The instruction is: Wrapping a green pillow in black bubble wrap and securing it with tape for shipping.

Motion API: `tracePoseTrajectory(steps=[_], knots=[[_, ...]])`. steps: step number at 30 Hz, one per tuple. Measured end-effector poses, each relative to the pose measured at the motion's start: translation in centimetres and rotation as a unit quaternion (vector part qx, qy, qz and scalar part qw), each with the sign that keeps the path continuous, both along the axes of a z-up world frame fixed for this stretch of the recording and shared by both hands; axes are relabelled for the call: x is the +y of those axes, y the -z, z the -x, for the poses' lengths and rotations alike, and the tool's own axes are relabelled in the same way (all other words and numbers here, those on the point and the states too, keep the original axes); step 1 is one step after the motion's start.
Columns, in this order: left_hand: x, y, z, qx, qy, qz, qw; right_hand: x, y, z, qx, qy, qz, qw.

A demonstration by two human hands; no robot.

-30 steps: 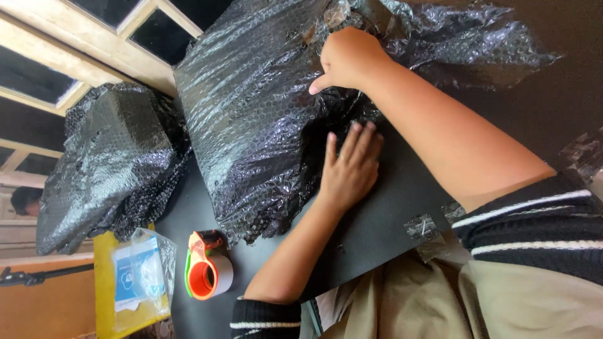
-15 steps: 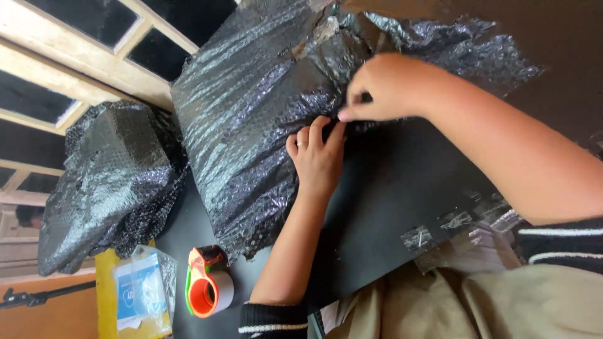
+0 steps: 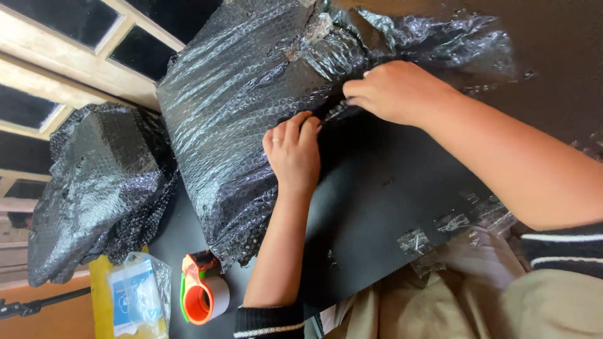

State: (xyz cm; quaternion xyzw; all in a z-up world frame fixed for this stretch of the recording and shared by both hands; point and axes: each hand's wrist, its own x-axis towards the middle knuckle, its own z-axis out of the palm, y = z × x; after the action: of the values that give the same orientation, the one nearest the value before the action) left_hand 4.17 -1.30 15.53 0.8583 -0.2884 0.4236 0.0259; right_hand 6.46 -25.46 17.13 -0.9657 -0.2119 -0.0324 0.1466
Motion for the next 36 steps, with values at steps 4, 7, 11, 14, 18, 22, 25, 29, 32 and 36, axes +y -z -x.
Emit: tracePoseTrajectory(steps=[4, 7, 11, 14, 18, 22, 25, 29, 32, 36], knots=[[0.8, 1.4, -2.3, 0.035, 0.004, 0.036, 0.999, 1.2, 2.2, -2.0, -0.066, 0.055, 0.047, 0.995], [1.1, 1.3, -2.6, 0.087, 0.048, 0.071, 0.992, 1.6, 2.8, -2.3, -0.074, 0.084, -0.072, 0.991], [1.2, 0.5, -2.6, 0.128, 0.047, 0.110, 0.985, 2.4, 3.1, -1.8, -0.238, 0.055, -0.113, 0.963], [1.1, 0.7, -2.5, 0.116, 0.055, 0.112, 0.985, 2.0, 2.2, -2.6, -0.374, 0.000, -0.034, 0.927], [1.6, 2.1, -2.9, 0.120, 0.019, 0.120, 0.985, 1.9, 3.1, -5.0, -0.351, -0.033, 0.021, 0.936], [1.5, 1.0, -1.5, 0.070, 0.057, 0.073, 0.993, 2.1, -0.6, -5.0, -0.084, 0.020, -0.060, 0.994], [1.0, 0.3, -0.2, -0.008, -0.028, 0.013, 0.999, 2.1, -2.1, -5.5, -0.008, 0.049, -0.117, 0.992], [1.6, 1.3, -1.4, -0.023, -0.034, 0.095, 0.995, 2.6, -3.5, -6.1, 0.083, 0.124, -0.159, 0.976], [1.7, 1.9, -2.1, -0.039, -0.026, 0.127, 0.991, 3.0, -3.6, -6.7, 0.091, 0.145, -0.156, 0.973], [1.5, 2.1, -2.3, -0.036, -0.032, 0.153, 0.987, 3.3, -4.0, -6.0, 0.104, 0.153, -0.170, 0.968]])
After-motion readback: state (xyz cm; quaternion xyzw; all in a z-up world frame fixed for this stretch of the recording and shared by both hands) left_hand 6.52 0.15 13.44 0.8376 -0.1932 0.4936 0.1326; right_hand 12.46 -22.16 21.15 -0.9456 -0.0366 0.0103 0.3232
